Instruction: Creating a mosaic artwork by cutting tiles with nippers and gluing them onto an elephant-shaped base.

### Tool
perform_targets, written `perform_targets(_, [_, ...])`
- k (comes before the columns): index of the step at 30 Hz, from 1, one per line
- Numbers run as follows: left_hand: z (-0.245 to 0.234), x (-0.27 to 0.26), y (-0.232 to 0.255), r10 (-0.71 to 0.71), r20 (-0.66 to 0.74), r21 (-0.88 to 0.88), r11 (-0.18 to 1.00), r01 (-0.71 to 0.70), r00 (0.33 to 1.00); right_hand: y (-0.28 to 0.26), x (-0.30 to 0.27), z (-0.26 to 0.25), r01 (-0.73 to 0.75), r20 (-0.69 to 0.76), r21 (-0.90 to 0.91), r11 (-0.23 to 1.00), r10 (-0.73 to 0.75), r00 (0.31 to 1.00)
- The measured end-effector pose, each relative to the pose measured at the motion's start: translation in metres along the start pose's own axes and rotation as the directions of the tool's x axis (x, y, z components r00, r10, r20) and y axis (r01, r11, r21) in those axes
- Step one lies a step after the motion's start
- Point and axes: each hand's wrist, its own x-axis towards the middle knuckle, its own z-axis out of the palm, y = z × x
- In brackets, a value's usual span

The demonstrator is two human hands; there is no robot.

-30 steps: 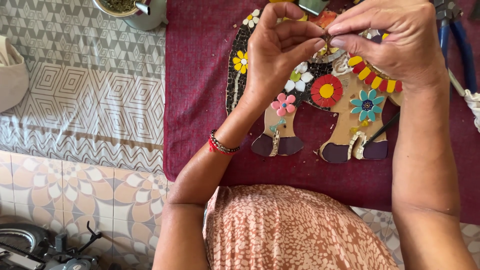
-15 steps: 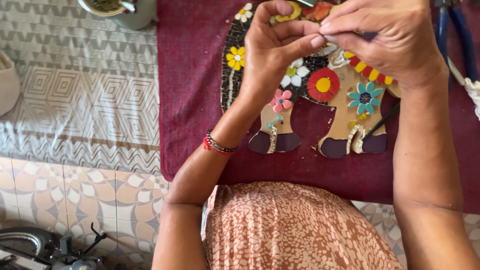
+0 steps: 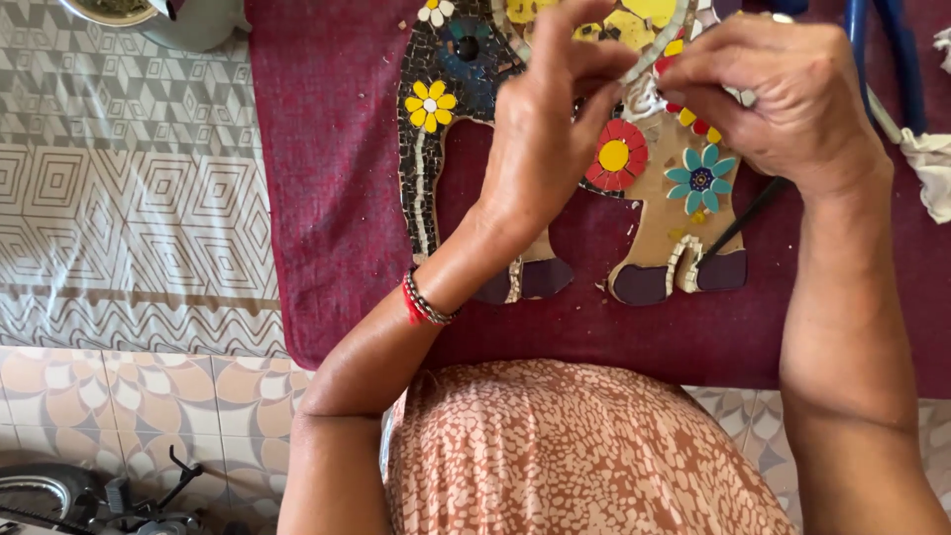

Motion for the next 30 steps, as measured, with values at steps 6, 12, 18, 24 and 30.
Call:
perform_targets(6, [0.01,-0.013,-0.01,0.143,0.125,0.511,0.839,-0.187,0.982,0.015,-0.019,0.005,-0.025,0.021,-0.089,0.996,0.027,0.999])
perform_targets(12, [0.02,-0.016,-0.005,0.192,0.245,0.555,0.776,-0.3,0.95,0.021,-0.023,0.005,-0.032,0.075,-0.2,0.979,0.048,0.996])
perform_targets(18, [0.026,-0.018,-0.012,0.169,0.27,0.56,0.773,-0.297,0.948,0.021,-0.02,0.005,-0.042,0.076,-0.149,0.988,0.054,0.996])
perform_targets(24, [0.03,-0.018,-0.02,0.192,0.238,0.606,0.736,-0.3,0.952,0.012,-0.017,0.003,-0.112,0.075,-0.085,0.99,0.118,0.99])
perform_targets(30, [0.027,-0.017,-0.014,0.162,0.28,0.601,0.739,-0.304,0.946,0.012,-0.018,0.002,-0.083,0.076,-0.148,0.986,0.095,0.993])
